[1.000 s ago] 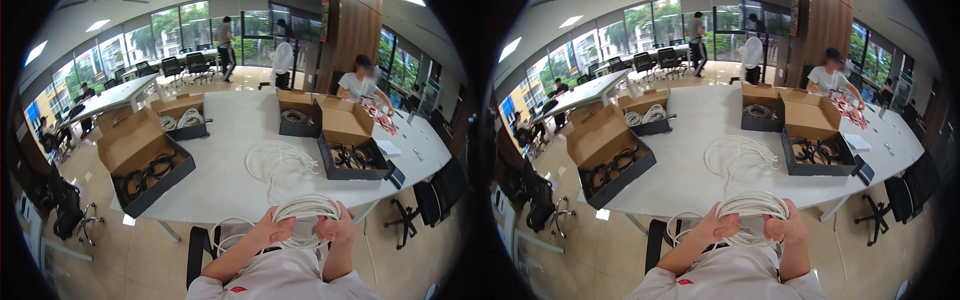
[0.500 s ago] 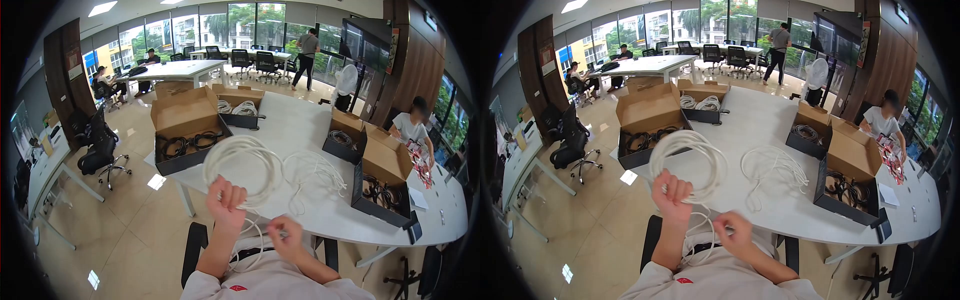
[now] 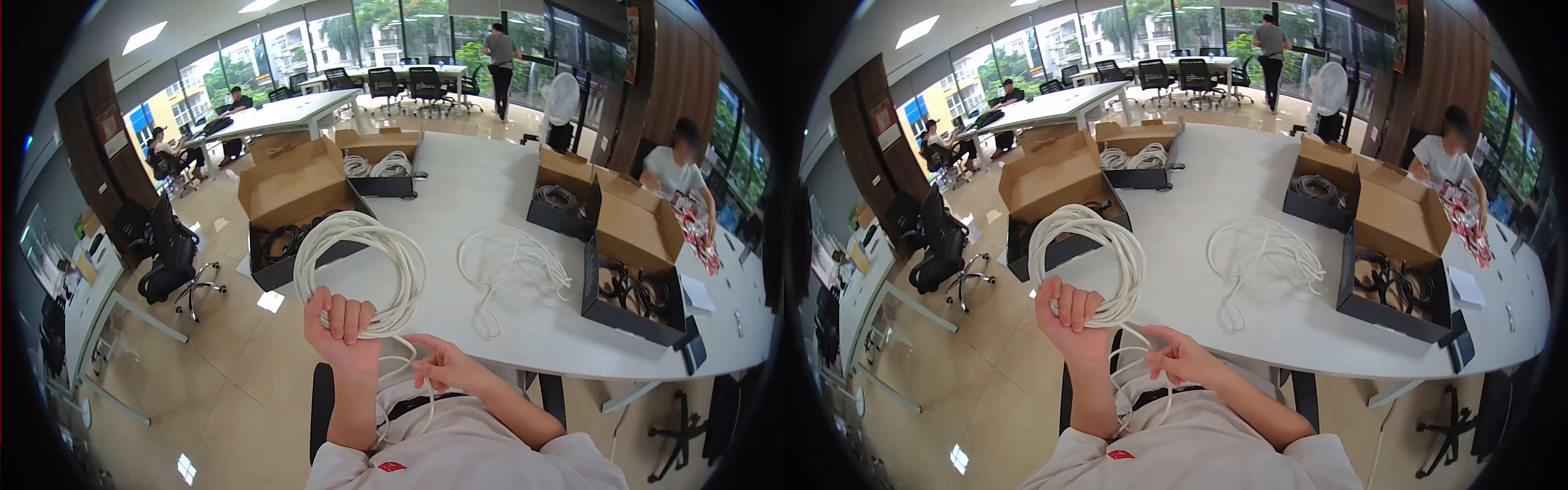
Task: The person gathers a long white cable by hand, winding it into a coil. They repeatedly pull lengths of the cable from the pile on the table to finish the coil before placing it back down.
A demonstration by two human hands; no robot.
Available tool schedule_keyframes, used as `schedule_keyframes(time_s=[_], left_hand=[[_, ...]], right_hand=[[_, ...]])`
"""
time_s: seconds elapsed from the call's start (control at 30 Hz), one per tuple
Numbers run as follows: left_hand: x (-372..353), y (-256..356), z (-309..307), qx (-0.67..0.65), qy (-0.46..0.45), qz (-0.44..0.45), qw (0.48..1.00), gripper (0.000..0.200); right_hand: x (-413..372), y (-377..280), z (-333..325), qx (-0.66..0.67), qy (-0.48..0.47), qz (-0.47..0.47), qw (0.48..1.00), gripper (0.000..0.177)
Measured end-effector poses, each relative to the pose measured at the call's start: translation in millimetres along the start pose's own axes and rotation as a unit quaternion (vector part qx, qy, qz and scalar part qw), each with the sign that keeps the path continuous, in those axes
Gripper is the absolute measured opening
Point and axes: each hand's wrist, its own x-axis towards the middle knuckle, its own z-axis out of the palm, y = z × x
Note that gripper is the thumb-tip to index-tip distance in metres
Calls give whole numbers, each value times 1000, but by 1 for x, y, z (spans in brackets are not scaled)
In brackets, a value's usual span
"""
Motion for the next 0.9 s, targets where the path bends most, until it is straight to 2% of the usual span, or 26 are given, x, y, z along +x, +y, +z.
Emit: schedule_keyframes(time_s=[0.07, 0.17, 0.27, 0.37, 0.5, 0.57, 0.67, 0.7, 0.8, 0.9], left_hand=[[2, -3, 0, -11, -14, -24, 1000, 23], [9, -3, 1, -16, -18, -37, 999, 23], [23, 6, -3, -10, -38, -27, 999, 25], [37, 21, 0, -15, -51, 0, 999, 27], [56, 40, -3, -3, -139, 28, 990, 28], [63, 42, -5, 5, -145, 32, 989, 27], [73, 41, -11, -1, -157, 46, 986, 24], [77, 41, -12, -9, -162, 48, 986, 24], [82, 36, -12, -33, -162, 34, 986, 23], [92, 37, -20, -16, -155, 64, 986, 27]], right_hand=[[-1, 1, -1, -7, -31, 36, 999, 34], [3, 25, 2, -52, -70, 37, 995, 21], [-1, 39, 1, -172, -6, 17, 985, 20], [-21, 17, 0, -216, 120, 2, 969, 22], [-59, -31, 9, -394, 251, -62, 882, 18], [-78, -52, 22, -463, 329, -94, 818, 14], [-101, -76, 34, -550, 446, -90, 700, 10], [-105, -82, 36, -561, 469, -75, 679, 10], [-113, -86, 40, -612, 469, -3, 636, 13], [-117, -82, 32, -639, 417, 64, 644, 17]])
